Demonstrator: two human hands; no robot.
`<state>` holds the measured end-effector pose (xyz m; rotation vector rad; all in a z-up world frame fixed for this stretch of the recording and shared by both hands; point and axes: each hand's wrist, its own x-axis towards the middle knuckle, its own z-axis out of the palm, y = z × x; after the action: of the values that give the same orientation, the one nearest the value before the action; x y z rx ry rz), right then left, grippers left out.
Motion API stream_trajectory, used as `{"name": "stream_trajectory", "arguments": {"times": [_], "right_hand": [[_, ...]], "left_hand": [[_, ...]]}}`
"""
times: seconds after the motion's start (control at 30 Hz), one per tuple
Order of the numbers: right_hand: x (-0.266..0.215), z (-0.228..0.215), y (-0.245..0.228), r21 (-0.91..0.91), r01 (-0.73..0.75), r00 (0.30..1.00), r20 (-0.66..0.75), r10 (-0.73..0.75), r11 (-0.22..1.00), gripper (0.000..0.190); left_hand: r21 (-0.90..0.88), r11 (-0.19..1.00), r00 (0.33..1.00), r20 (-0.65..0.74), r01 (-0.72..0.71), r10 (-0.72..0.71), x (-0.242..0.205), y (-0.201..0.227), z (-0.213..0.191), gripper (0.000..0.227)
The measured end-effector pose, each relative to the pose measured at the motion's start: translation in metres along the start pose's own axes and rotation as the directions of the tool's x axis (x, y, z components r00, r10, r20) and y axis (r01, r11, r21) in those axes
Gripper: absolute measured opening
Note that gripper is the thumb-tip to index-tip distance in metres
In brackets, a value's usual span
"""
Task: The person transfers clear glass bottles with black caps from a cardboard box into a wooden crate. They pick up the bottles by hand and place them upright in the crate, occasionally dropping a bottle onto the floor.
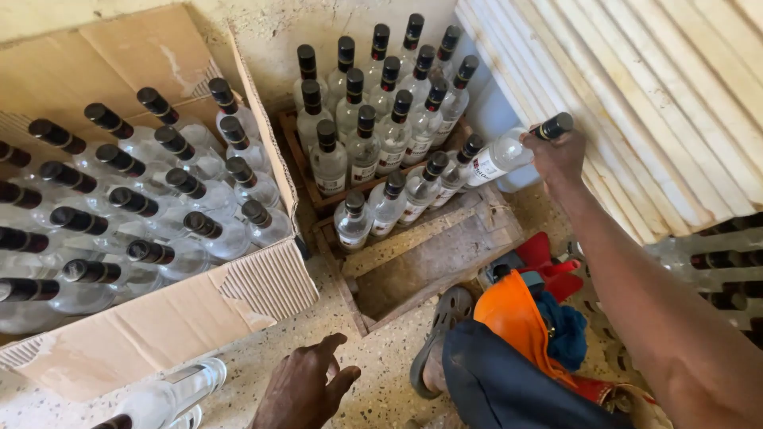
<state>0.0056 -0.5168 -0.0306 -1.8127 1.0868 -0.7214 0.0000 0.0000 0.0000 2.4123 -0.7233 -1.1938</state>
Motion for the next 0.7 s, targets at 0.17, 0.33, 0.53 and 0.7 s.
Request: {"name": "stream_trajectory", "arguments": {"times": [0.17, 0.33, 0.53, 0.7], "right_hand": [[0.01, 0.026, 0.012, -0.01, 0.048, 0.996, 0.08, -0.047, 0.999, 0.019], [0.013, 0.045, 0.015, -0.016, -0.022, 0.992, 0.125, 0.024, 1.0, 0.031], [0.01, 0.048, 0.021, -0.011, -0.11, 0.977, 0.181, 0.11, 0.994, 0.042], [0.011, 0.046, 0.04, -0.122, -0.083, 0.972, 0.209, 0.107, 0.989, 0.04]], "left_hand": [[-0.01, 0.999, 0.997, 0.072, 0.041, -0.041, 0.001, 0.007, -0.005, 0.053], [0.016, 0.999, 0.996, 0.072, 0.045, -0.046, 0.004, 0.002, 0.002, 0.049], [0.009, 1.0, 0.997, 0.071, 0.0, -0.001, 0.003, 0.002, 0.002, 0.048], [-0.026, 0.999, 0.999, 0.045, 0.025, -0.024, -0.003, 0.005, -0.001, 0.044]]}}
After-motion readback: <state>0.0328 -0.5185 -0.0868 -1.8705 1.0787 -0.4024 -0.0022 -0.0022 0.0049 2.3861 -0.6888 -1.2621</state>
